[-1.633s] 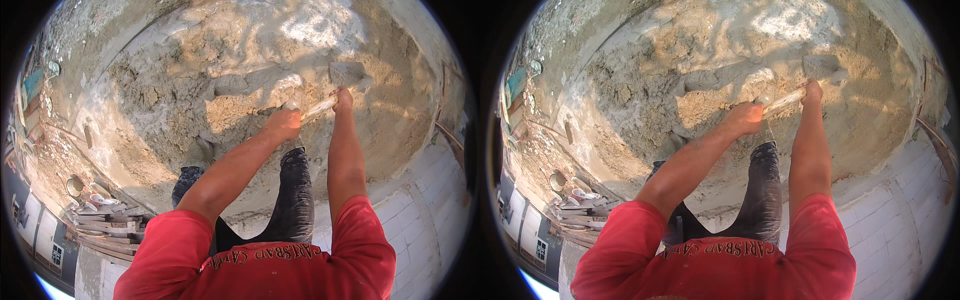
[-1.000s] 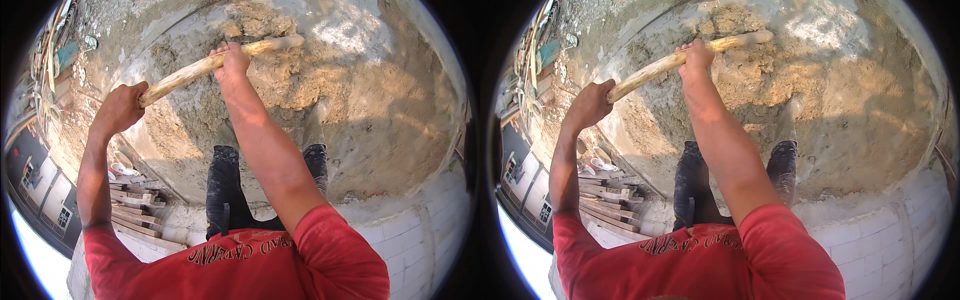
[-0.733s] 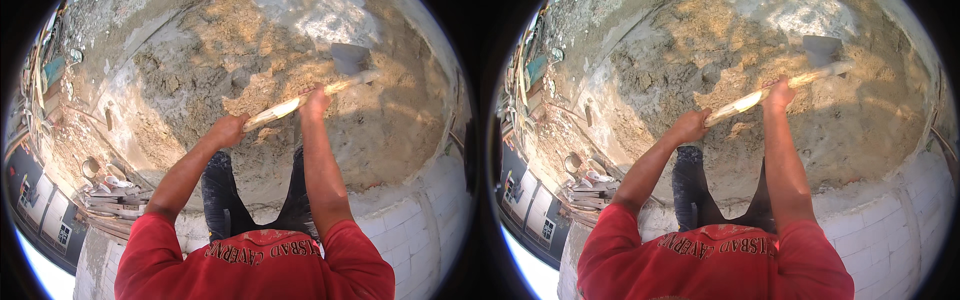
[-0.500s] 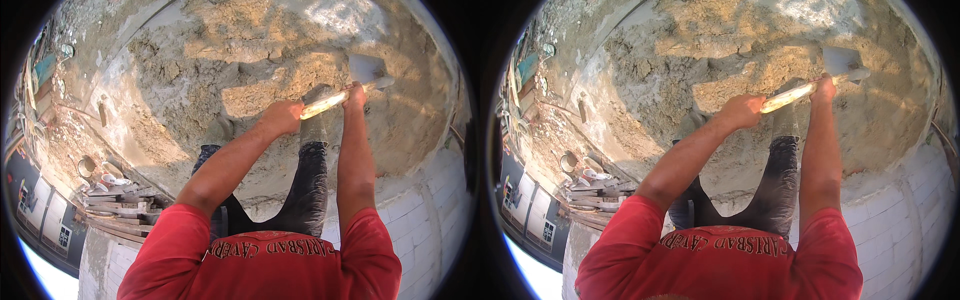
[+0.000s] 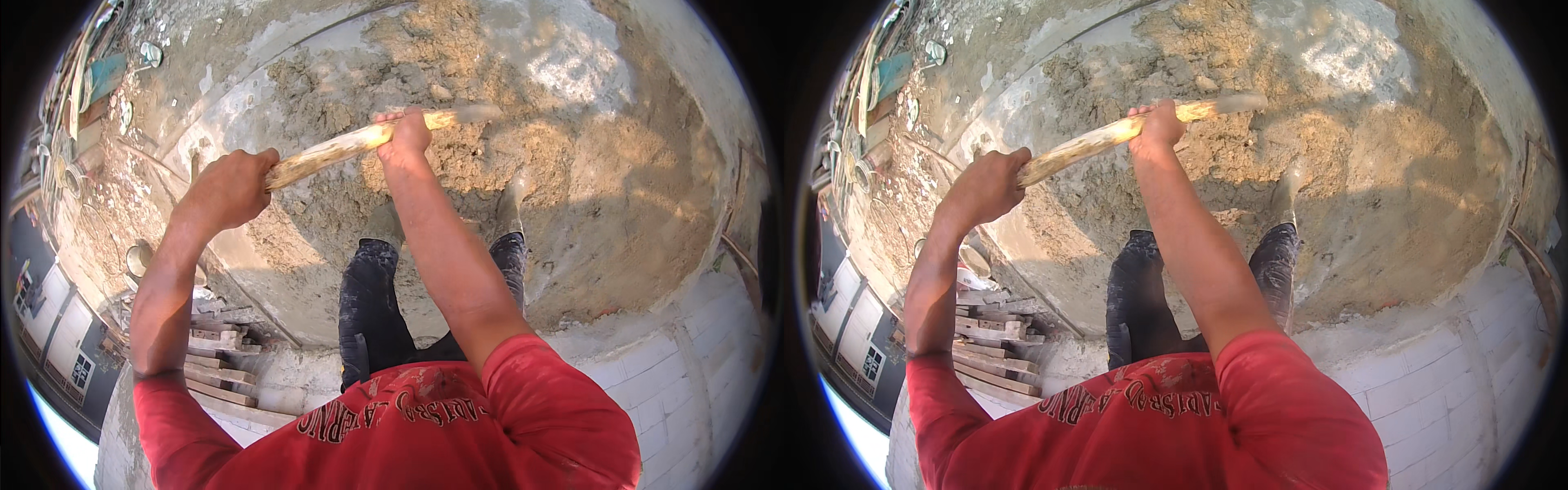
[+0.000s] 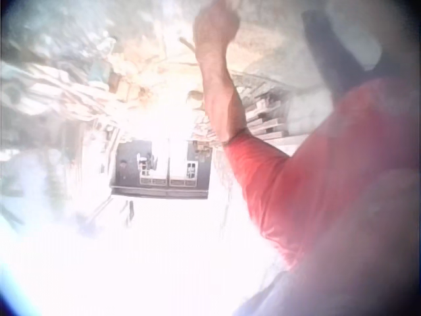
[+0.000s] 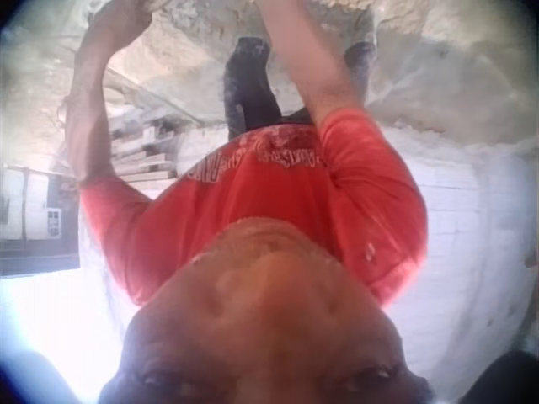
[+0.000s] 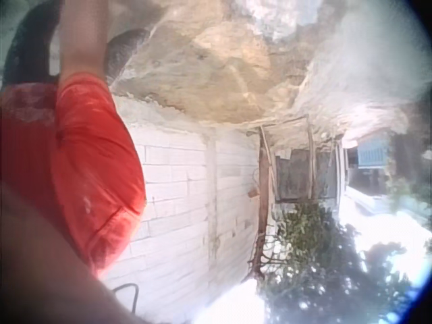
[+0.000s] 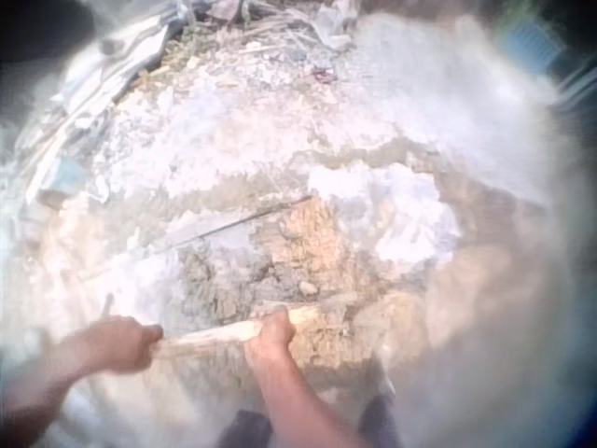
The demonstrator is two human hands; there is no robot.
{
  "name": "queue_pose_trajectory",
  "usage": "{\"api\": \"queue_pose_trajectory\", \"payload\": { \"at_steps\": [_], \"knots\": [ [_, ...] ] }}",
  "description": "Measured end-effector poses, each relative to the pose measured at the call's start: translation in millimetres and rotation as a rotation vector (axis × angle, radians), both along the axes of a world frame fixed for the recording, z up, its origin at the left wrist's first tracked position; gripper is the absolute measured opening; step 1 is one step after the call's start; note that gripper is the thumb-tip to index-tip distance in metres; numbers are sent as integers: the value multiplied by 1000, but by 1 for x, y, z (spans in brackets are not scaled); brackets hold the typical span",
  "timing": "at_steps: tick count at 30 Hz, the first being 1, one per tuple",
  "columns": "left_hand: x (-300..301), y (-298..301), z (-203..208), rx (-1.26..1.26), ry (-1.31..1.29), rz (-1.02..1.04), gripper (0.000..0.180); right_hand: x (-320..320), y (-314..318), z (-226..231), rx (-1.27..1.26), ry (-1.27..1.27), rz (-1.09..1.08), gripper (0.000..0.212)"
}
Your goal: The person mixes a large pile of wet concrete on the ground using a long-handled hoe, turning the mixture over and pulling it toward themselves.
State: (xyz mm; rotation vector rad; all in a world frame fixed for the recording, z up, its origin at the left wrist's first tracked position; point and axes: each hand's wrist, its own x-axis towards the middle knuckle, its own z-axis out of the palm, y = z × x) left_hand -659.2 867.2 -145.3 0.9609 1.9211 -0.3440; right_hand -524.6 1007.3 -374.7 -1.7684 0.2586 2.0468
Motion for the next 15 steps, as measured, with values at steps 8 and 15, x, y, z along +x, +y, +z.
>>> {"api": "queue_pose_trajectory", "payload": {
  "at_steps": [8,15],
  "knots": [
    [41,-44,-39,65,53,311,18,17,18,44,14,136,3,46],
    [277,150,-202,248,-355,451,43,213,270,-69,552,-410,484,25]
  ]
}}
